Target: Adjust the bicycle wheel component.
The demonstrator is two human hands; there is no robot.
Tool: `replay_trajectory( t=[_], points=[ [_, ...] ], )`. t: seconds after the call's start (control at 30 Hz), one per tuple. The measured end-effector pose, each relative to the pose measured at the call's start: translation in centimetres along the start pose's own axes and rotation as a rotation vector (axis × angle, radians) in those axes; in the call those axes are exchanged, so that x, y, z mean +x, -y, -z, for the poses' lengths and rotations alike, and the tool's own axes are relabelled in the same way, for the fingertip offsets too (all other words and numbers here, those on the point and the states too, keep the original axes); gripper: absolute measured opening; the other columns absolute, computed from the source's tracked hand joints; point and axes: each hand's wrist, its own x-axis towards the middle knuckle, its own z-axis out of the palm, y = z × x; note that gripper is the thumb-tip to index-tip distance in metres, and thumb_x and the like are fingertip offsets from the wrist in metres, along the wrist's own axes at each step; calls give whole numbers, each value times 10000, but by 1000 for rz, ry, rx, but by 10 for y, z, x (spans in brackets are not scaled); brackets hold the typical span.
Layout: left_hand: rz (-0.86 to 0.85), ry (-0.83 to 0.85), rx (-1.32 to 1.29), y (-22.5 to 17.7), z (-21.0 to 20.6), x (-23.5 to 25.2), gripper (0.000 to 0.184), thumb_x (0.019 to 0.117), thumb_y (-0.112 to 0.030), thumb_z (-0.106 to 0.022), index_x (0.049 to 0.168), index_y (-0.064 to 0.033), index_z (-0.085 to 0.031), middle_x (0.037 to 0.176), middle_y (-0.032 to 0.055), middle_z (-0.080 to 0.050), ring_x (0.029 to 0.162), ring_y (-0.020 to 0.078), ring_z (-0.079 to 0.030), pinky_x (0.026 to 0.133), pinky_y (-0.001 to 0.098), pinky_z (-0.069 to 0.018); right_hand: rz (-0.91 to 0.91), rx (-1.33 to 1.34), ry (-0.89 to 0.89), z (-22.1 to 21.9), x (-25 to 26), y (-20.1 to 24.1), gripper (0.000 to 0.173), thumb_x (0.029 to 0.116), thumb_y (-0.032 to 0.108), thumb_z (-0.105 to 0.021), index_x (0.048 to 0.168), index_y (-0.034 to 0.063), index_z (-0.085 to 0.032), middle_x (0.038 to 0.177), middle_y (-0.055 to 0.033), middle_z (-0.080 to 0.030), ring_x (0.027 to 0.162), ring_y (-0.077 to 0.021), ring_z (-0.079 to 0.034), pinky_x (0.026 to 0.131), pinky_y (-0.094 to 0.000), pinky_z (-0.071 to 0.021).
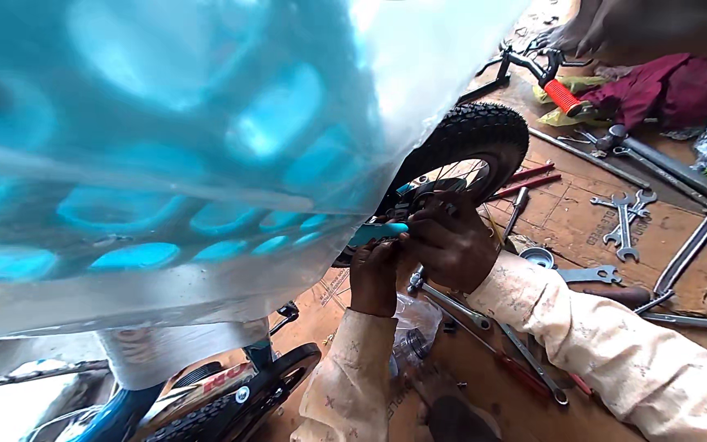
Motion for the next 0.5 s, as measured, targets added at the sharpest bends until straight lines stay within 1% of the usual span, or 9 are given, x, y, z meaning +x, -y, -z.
replay_trajectory(
  t=[0.07, 0.13, 0.17, 0.2, 0.23, 0.3, 0.37, 0.43, 0.5],
  points=[
    [-9, -8, 42, -1, 0, 1, 167, 986, 38, -495, 1031, -15, -648, 922, 72, -710, 848, 137, -698, 837, 324, -599, 17, -15, -17, -9, -6, 3, 174, 944, 96, -633, 939, 176, -788, 988, -29, -755, 1082, -257, -684, 1114, -569, -399],
    [-19, 11, 85, -1, 4, 2, 159, 990, 36, -501, 1044, -7, -645, 973, 82, -711, 908, 151, -699, 886, 337, -586, 46, -39, 17, -17, -13, 1, 148, 931, 114, -647, 880, 198, -757, 1010, -18, -737, 1165, -272, -632, 1138, -581, -332],
    [-15, 21, 103, -3, 5, 3, 168, 993, 40, -509, 1091, 8, -642, 1010, 95, -712, 934, 164, -700, 907, 346, -582, 48, -45, 17, -18, -15, -1, 150, 931, 123, -646, 873, 202, -760, 1019, -21, -740, 1183, -276, -627, 1140, -576, -330],
    [-10, 34, 114, -5, 5, 4, 178, 995, 42, -525, 1134, 17, -633, 1045, 106, -708, 955, 178, -702, 922, 356, -583, 50, -46, 17, -17, -14, -5, 147, 934, 124, -648, 878, 193, -765, 1017, -31, -742, 1184, -280, -633, 1138, -567, -346],
    [-6, 33, 121, -6, 5, 5, 180, 989, 47, -535, 1142, 24, -628, 1049, 116, -707, 951, 188, -704, 919, 367, -586, 54, -48, 23, -16, -14, -7, 145, 937, 125, -645, 888, 186, -767, 1009, -39, -739, 1174, -281, -636, 1125, -556, -363],
    [1, 30, 109, -6, 6, 1, 206, 988, 55, -532, 1168, 36, -630, 1078, 132, -703, 969, 200, -700, 927, 373, -583, 62, -59, 26, -16, -13, -5, 158, 928, 134, -629, 886, 195, -769, 989, -35, -733, 1154, -273, -632, 1088, -539, -364],
    [-2, 34, 96, -5, 4, 3, 184, 993, 44, -527, 1144, 13, -629, 1066, 115, -706, 973, 184, -699, 925, 363, -581, 68, -87, 25, -16, -9, -6, 158, 932, 171, -625, 893, 224, -769, 998, -21, -729, 1144, -263, -622, 1063, -527, -357],
    [-7, 54, 67, -2, 6, 4, 166, 993, 33, -534, 1102, 14, -657, 1039, 114, -715, 952, 179, -699, 909, 365, -583, 79, -117, 45, -15, -8, -6, 159, 940, 188, -615, 916, 234, -765, 1002, -17, -722, 1134, -263, -617, 1039, -525, -363],
    [12, 47, 38, -1, 7, 2, 140, 996, 26, -527, 1071, 5, -643, 1003, 108, -709, 922, 179, -698, 892, 370, -586, 95, -141, 92, -14, -8, -7, 172, 950, 203, -592, 975, 240, -758, 1017, -21, -717, 1145, -271, -613, 1036, -528, -369]
  ],
)
